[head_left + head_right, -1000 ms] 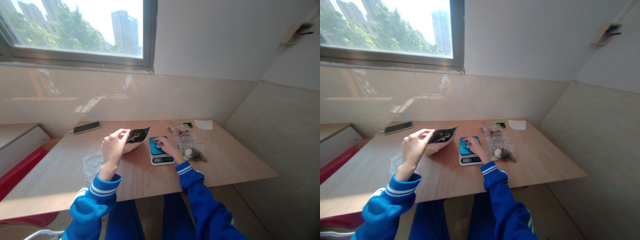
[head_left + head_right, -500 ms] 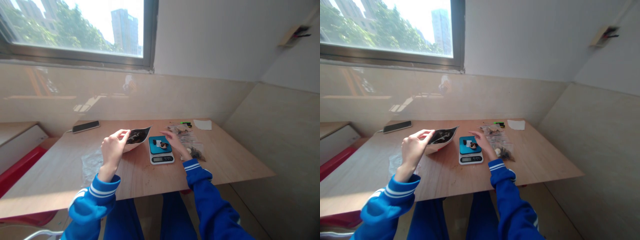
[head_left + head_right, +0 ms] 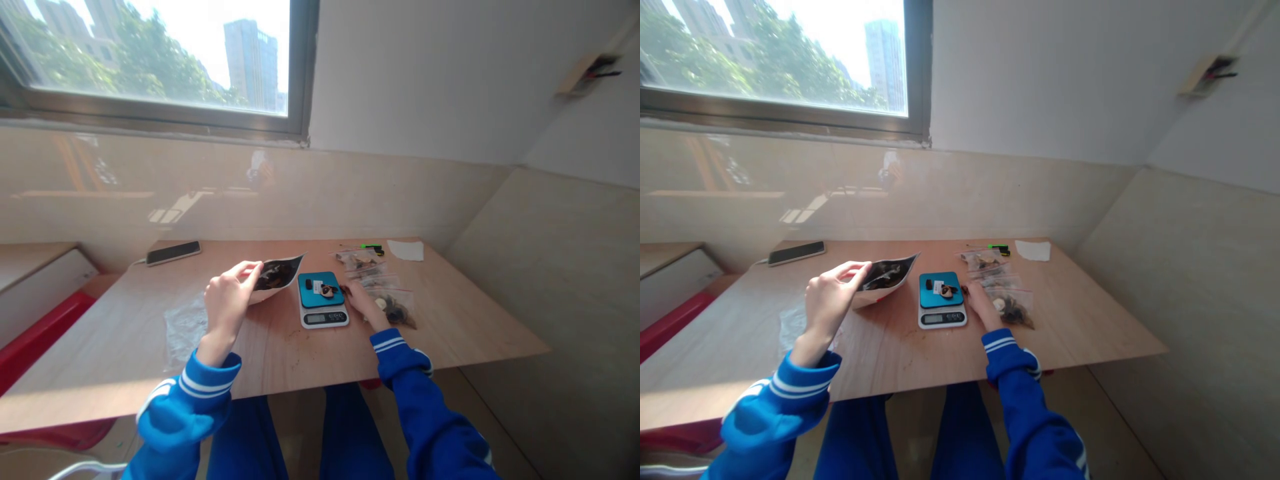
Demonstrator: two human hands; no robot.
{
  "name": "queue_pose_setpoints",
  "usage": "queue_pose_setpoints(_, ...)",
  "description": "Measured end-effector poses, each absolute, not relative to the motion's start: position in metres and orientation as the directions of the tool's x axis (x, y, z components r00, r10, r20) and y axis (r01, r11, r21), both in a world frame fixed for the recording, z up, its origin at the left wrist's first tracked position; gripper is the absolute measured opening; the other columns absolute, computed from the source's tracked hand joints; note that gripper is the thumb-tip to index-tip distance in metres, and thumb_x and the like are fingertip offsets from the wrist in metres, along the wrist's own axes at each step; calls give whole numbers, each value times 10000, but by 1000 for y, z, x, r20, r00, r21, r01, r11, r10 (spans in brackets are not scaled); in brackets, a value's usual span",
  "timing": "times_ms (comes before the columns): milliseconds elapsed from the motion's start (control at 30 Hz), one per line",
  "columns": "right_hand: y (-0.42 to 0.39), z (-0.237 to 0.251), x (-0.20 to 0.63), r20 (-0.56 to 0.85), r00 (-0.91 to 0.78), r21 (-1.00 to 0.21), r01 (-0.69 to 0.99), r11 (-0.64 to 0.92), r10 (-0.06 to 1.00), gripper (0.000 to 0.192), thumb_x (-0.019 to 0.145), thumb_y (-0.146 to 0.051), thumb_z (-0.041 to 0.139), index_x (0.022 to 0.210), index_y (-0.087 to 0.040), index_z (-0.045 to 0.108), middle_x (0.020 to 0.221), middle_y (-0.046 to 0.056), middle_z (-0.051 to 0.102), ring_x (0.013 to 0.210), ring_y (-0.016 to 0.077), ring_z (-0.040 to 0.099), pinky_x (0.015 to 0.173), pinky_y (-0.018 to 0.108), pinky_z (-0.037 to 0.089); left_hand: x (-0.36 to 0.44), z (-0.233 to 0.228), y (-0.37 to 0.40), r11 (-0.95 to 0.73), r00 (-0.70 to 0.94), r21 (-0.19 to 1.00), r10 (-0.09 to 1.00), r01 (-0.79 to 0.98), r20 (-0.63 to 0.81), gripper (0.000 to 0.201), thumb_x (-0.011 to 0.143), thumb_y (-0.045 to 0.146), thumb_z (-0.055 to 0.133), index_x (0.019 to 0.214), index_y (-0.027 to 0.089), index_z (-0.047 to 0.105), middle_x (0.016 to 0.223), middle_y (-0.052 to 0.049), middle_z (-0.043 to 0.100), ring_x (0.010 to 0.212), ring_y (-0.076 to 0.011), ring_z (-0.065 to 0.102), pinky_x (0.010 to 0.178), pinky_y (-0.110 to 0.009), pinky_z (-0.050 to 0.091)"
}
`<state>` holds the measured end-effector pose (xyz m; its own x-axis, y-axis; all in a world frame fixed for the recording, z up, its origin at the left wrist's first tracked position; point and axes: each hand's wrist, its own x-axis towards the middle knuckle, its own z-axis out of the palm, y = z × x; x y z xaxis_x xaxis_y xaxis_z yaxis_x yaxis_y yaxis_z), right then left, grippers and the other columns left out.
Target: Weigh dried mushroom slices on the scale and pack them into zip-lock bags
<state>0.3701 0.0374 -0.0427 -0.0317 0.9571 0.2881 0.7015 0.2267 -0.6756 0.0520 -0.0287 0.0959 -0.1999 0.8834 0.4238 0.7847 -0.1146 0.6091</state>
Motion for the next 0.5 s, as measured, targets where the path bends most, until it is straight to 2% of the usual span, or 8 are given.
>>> queue_pose_setpoints(133, 43, -34, 364, 329, 36, -691, 690, 215, 944, 285, 761, -49, 521, 955, -141, 710, 1026, 150, 721, 961, 252, 662, 928, 433, 501, 52, 96, -31, -111, -193, 619, 894, 777, 403, 275, 846, 498, 549, 928, 313, 736, 869, -2, 773, 836, -229, 712, 722, -304, 479)
queue_pose_setpoints(200, 46, -25, 356, 333, 11, -703, 668, 241, 943, 298, 778, -81, 542, 1029, -136, 694, 1075, 141, 711, 982, 235, 663, 917, 422, 512, 53, 96, -33, -117, -187, 625, 898, 772, 398, 277, 846, 499, 548, 933, 315, 735, 877, 0, 774, 851, -231, 714, 727, -305, 484)
queue_pose_setpoints(300, 42, 1, 340, 339, -65, -706, 642, 299, 938, 287, 730, -82, 623, 990, -163, 714, 1097, 110, 708, 1068, 233, 639, 987, 422, 473, 54, 94, -36, -135, -175, 647, 903, 751, 393, 300, 849, 515, 535, 912, 302, 737, 868, 3, 776, 846, -224, 718, 734, -300, 495)
queue_pose_setpoints(400, 19, 45, 319, 399, -114, -714, 584, 386, 910, 300, 783, -72, 552, 1011, -186, 708, 1182, 87, 671, 1164, 200, 584, 1036, 391, 432, 54, 90, -39, -170, -155, 683, 909, 710, 388, 333, 844, 544, 527, 894, 290, 736, 844, 11, 774, 835, -213, 721, 738, -290, 504)
queue_pose_setpoints(500, -13, 93, 292, 434, -295, -788, 333, 518, 851, 300, 882, -104, 432, 964, -187, 708, 980, 48, 719, 939, 154, 666, 858, 308, 525, 55, 86, -41, -185, -145, 718, 917, 671, 372, 347, 835, 563, 532, 882, 286, 737, 826, 16, 773, 824, -203, 722, 712, -271, 508)
